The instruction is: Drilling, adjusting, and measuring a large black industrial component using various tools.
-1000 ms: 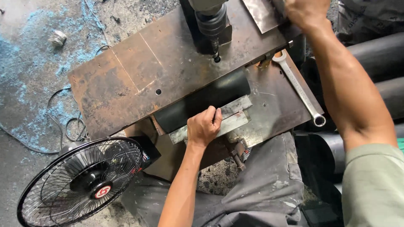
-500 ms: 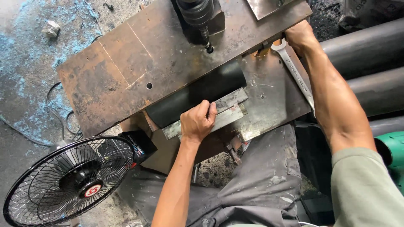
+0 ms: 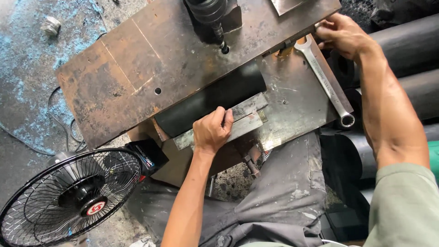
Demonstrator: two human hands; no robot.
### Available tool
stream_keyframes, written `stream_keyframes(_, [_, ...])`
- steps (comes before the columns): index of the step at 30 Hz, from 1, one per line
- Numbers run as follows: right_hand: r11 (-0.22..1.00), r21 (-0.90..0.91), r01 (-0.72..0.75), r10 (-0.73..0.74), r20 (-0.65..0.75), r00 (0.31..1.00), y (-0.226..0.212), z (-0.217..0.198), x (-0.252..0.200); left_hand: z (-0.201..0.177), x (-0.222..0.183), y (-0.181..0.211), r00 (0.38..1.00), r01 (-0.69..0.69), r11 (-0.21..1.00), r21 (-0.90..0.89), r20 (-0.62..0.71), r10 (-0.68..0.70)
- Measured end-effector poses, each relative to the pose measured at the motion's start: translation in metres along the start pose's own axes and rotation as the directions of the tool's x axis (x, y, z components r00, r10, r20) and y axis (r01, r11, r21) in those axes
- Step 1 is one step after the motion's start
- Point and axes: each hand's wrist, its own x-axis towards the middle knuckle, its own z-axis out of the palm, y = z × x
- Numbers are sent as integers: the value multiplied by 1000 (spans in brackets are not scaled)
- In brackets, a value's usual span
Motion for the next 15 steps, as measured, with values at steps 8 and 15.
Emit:
stream_keyframes(8, [993,0,-115,115,3,993,50,-15,18,0,2,1,1000,-5,1000,2,10,5])
stream_keyframes(15, [856,-393,336,-456,-265,850,56,10,-48,-1,2,1,1000,-10,1000,3,2,10])
